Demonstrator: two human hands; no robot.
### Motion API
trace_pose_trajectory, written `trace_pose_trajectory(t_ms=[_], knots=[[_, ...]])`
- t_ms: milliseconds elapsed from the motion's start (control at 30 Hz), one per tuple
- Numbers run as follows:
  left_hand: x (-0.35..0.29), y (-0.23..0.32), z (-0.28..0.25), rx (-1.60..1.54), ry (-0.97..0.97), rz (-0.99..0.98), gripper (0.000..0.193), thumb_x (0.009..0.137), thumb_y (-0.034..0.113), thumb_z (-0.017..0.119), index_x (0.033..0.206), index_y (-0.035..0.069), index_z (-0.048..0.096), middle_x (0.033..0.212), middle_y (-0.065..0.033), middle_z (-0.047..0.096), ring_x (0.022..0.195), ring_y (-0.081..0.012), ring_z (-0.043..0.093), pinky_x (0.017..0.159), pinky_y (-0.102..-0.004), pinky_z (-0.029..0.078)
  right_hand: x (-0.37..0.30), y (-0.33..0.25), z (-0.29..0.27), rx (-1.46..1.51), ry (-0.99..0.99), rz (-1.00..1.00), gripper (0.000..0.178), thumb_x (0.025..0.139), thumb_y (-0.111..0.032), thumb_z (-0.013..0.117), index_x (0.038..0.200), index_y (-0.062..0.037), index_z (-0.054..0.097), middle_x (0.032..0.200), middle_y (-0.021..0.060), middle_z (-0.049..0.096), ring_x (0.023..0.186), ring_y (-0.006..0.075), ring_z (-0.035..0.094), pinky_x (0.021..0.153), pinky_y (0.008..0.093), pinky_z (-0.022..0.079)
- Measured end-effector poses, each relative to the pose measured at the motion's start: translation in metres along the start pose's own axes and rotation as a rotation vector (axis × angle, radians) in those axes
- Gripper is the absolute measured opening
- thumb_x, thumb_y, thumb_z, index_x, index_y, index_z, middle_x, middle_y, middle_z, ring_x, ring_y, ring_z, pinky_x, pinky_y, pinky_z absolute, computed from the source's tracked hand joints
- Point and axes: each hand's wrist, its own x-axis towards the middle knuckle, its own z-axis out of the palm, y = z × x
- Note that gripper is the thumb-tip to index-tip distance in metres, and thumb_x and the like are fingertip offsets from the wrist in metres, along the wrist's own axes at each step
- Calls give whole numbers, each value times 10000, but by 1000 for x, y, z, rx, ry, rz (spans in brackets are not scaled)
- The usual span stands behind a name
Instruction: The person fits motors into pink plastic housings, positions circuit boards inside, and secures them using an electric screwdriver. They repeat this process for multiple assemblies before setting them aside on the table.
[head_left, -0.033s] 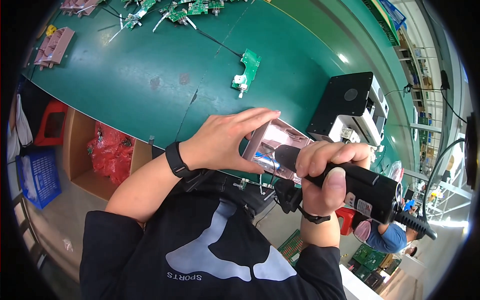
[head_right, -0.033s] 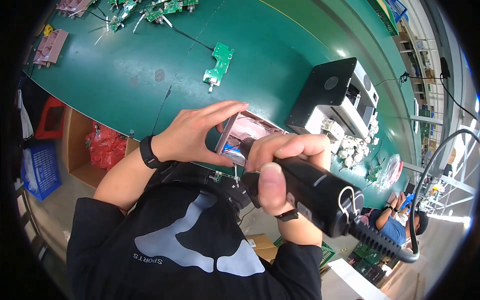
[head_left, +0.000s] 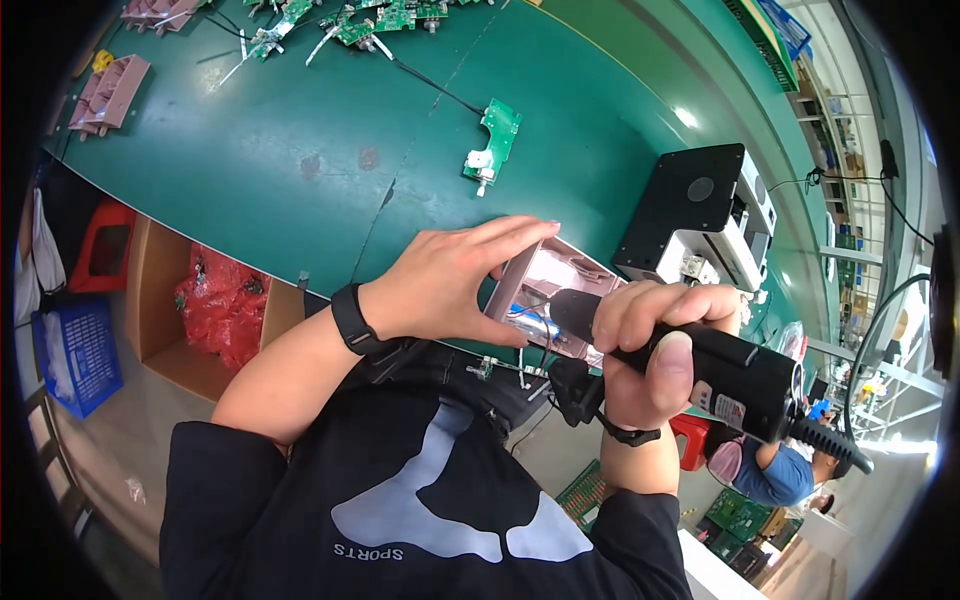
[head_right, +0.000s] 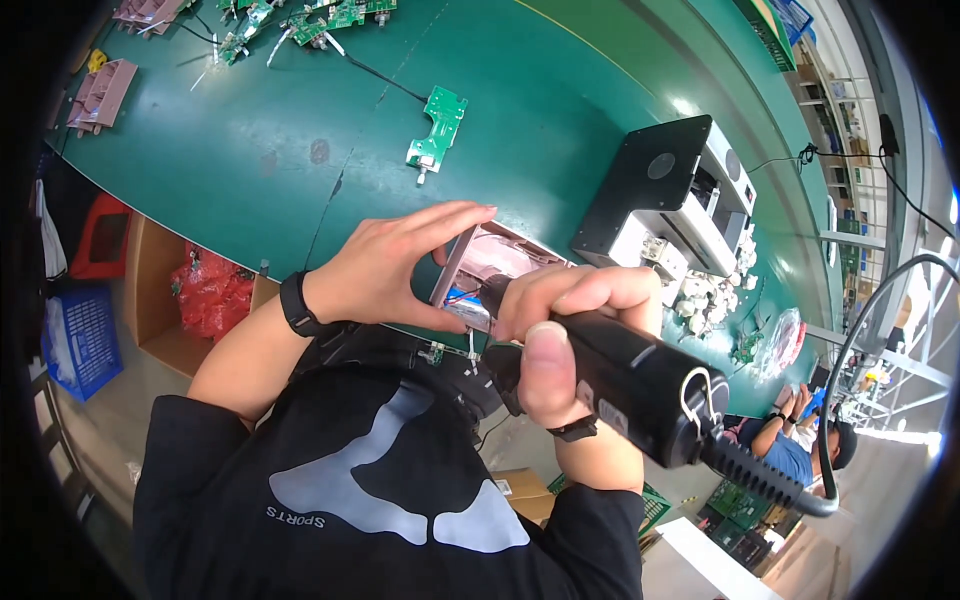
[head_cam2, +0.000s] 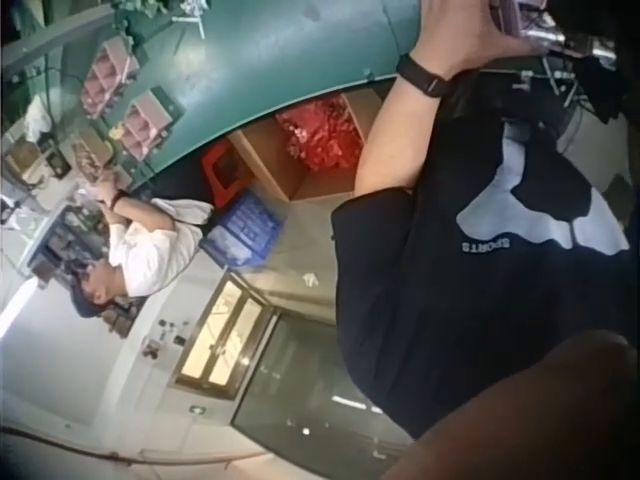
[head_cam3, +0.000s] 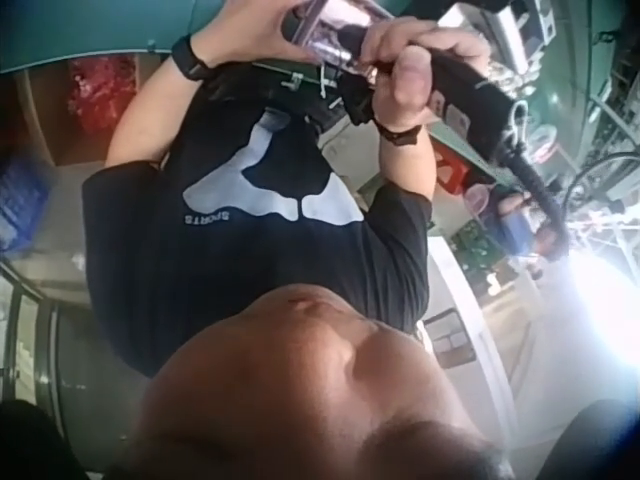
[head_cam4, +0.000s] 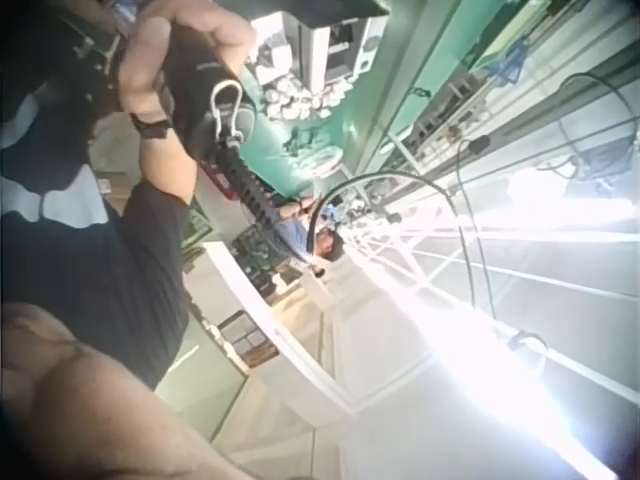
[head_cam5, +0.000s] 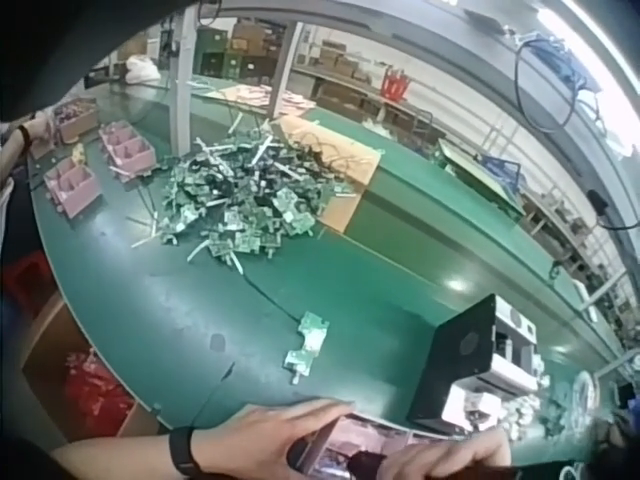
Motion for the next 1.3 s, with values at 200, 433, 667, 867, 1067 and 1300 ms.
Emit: trace_pose_trajectory(t_ms=[200,433,667,867,1067,1300], knots=[[4,7,-1,-7,-52,-2,1137,638,401,978,1597,163,414,1483,-83,570,928,-252,734,835,-390,593,-1,-14,-19,-64,66,-17,322,996,-303,652,1149,-87,467,758,58,551,593,195,537,559,372,469],[6,61,0,133,144,36,754,737,367,927,1377,125,609,1180,-72,691,808,-259,722,750,-405,591,-22,-89,-105,92,414,-311,227,1048,-290,565,1067,-65,587,775,52,552,595,174,506,607,348,438],[23,87,70,515,77,114,284,882,344,796,854,69,733,766,-96,715,623,-277,676,597,-425,546,-57,-34,-204,-96,713,-193,156,1039,-187,628,1067,-39,588,763,48,567,632,183,562,634,343,485],[31,89,90,731,-22,22,294,887,329,733,733,80,742,666,-129,691,646,-316,710,595,-445,557,-52,8,-224,-128,788,-13,154,990,-81,684,1088,-26,577,816,63,622,699,178,617,676,312,512],[37,83,87,727,7,45,268,862,266,729,677,71,732,620,-140,674,606,-331,701,590,-454,562,-26,42,-249,-293,605,93,357,950,-5,685,1281,1,553,947,73,663,827,163,649,769,287,526],[50,109,22,503,18,-15,207,815,200,739,678,46,720,623,-146,662,575,-348,674,564,-436,538,-22,82,-252,-223,412,276,829,921,92,614,1642,-10,217,1245,131,656,1078,188,667,950,318,532]])
